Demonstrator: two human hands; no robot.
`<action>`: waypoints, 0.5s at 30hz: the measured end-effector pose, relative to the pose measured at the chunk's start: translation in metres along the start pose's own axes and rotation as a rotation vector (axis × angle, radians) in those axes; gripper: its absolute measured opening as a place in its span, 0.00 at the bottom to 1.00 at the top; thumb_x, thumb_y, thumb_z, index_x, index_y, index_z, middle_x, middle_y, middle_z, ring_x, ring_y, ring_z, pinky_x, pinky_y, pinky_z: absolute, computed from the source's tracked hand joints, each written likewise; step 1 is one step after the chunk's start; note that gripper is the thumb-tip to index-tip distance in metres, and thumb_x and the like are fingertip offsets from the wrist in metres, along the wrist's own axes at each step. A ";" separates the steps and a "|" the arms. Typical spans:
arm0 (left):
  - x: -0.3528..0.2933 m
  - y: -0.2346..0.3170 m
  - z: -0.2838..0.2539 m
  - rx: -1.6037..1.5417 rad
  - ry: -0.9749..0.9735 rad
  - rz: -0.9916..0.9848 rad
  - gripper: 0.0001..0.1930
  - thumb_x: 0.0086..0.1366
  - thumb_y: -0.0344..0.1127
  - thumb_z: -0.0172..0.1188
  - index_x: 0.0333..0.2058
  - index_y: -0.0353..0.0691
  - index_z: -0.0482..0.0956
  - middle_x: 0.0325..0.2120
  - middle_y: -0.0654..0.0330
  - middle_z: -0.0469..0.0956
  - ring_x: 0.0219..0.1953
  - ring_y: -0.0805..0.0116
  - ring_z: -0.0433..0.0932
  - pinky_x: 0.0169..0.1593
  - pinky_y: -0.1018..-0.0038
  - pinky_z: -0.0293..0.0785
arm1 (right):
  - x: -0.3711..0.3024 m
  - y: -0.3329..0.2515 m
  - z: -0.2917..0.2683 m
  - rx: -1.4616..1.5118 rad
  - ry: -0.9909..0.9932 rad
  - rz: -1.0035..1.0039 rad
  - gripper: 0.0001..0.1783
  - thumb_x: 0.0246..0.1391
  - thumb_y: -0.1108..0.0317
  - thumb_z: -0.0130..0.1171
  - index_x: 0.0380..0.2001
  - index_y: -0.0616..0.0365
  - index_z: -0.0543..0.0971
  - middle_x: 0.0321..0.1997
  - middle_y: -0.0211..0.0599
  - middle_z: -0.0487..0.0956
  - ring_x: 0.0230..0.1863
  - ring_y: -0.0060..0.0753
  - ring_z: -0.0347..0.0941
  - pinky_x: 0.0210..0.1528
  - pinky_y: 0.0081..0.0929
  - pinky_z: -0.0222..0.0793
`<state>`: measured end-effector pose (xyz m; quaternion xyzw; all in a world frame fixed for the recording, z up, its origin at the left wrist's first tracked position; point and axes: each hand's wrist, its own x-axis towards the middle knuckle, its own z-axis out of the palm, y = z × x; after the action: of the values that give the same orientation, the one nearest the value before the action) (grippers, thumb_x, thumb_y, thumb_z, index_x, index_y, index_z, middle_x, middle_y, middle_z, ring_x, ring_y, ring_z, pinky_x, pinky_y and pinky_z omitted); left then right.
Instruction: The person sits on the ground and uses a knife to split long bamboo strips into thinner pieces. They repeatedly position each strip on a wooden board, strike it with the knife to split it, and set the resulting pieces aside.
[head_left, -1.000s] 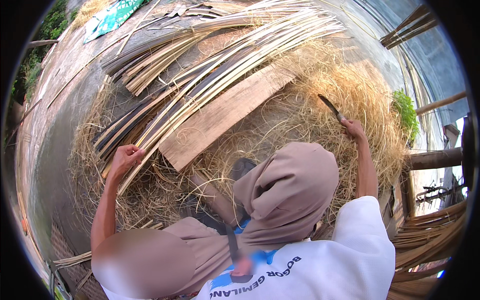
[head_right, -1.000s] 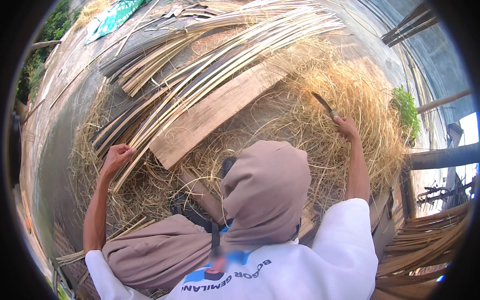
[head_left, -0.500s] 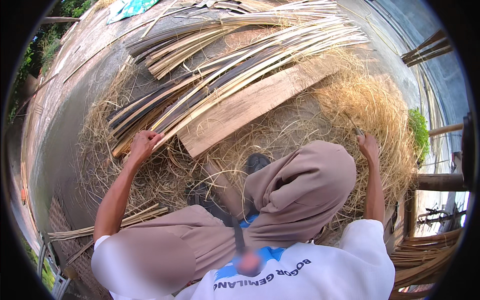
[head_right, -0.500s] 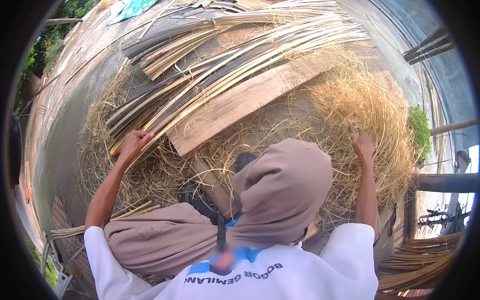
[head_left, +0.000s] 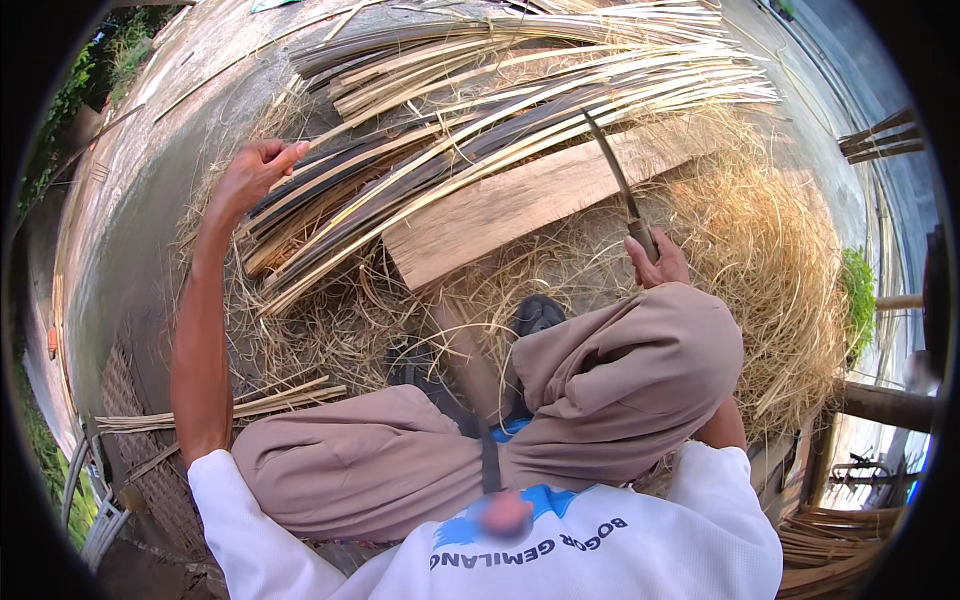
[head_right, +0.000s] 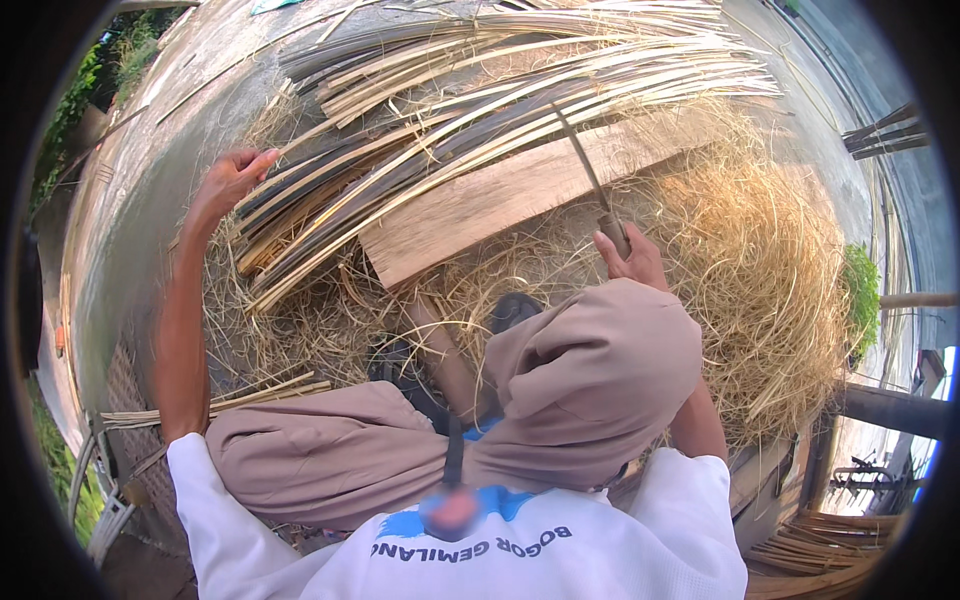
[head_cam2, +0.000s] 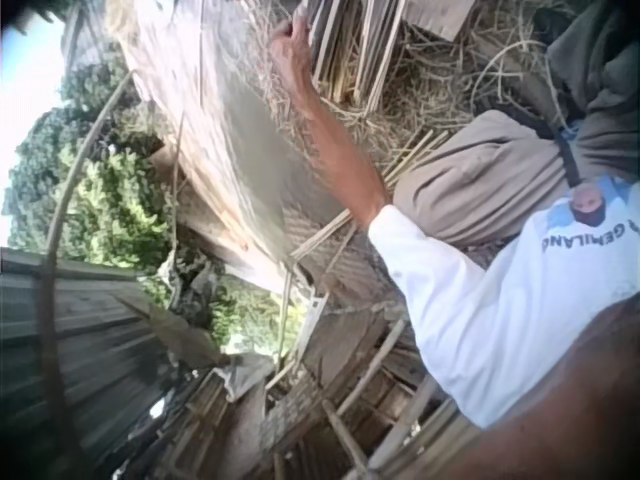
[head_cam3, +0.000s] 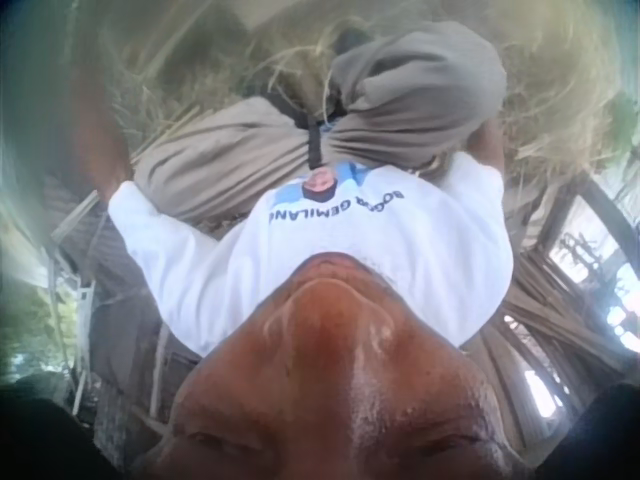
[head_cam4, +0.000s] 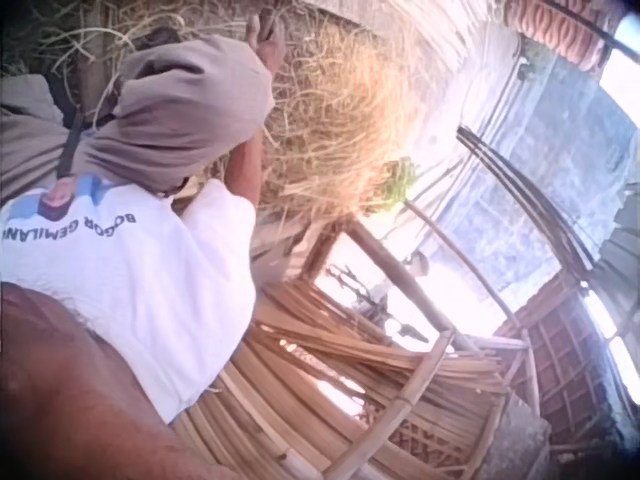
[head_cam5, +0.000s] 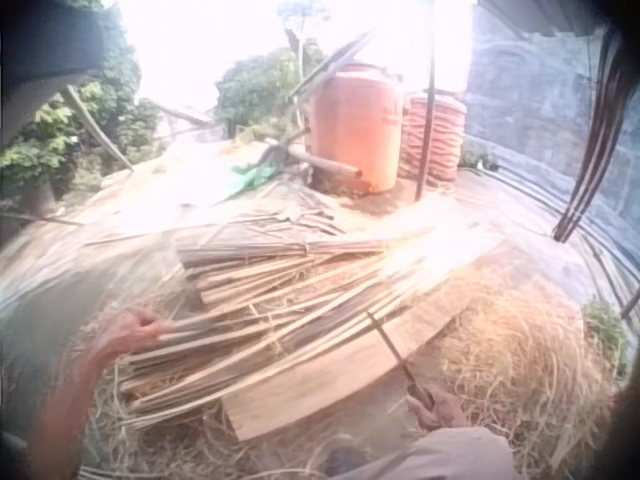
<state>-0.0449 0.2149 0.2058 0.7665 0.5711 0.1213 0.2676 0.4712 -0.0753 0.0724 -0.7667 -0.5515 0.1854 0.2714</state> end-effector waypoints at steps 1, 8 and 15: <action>-0.003 0.003 0.002 -0.032 -0.055 -0.003 0.28 0.66 0.65 0.62 0.22 0.44 0.78 0.16 0.74 0.62 0.20 0.80 0.57 0.27 0.75 0.52 | 0.004 -0.008 0.006 -0.084 -0.066 -0.067 0.17 0.63 0.52 0.63 0.39 0.54 0.74 0.28 0.39 0.78 0.30 0.46 0.76 0.34 0.41 0.71; -0.017 0.026 -0.011 -0.607 -0.280 0.043 0.18 0.74 0.53 0.59 0.33 0.44 0.80 0.18 0.78 0.62 0.19 0.88 0.56 0.22 0.86 0.49 | 0.034 -0.031 0.063 -0.309 -0.225 -0.295 0.22 0.61 0.46 0.63 0.42 0.54 0.76 0.33 0.43 0.80 0.37 0.51 0.79 0.39 0.46 0.73; -0.081 -0.013 0.134 -0.681 -0.527 -0.306 0.14 0.74 0.47 0.60 0.36 0.42 0.79 0.21 0.75 0.69 0.18 0.88 0.58 0.20 0.86 0.51 | 0.002 -0.032 0.145 1.148 -0.075 0.497 0.28 0.68 0.42 0.55 0.46 0.61 0.76 0.26 0.33 0.74 0.22 0.22 0.73 0.23 0.26 0.71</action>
<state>-0.0151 0.1050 0.0972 0.5464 0.5176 0.0620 0.6555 0.3634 -0.0354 -0.0216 -0.5971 -0.1786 0.5364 0.5691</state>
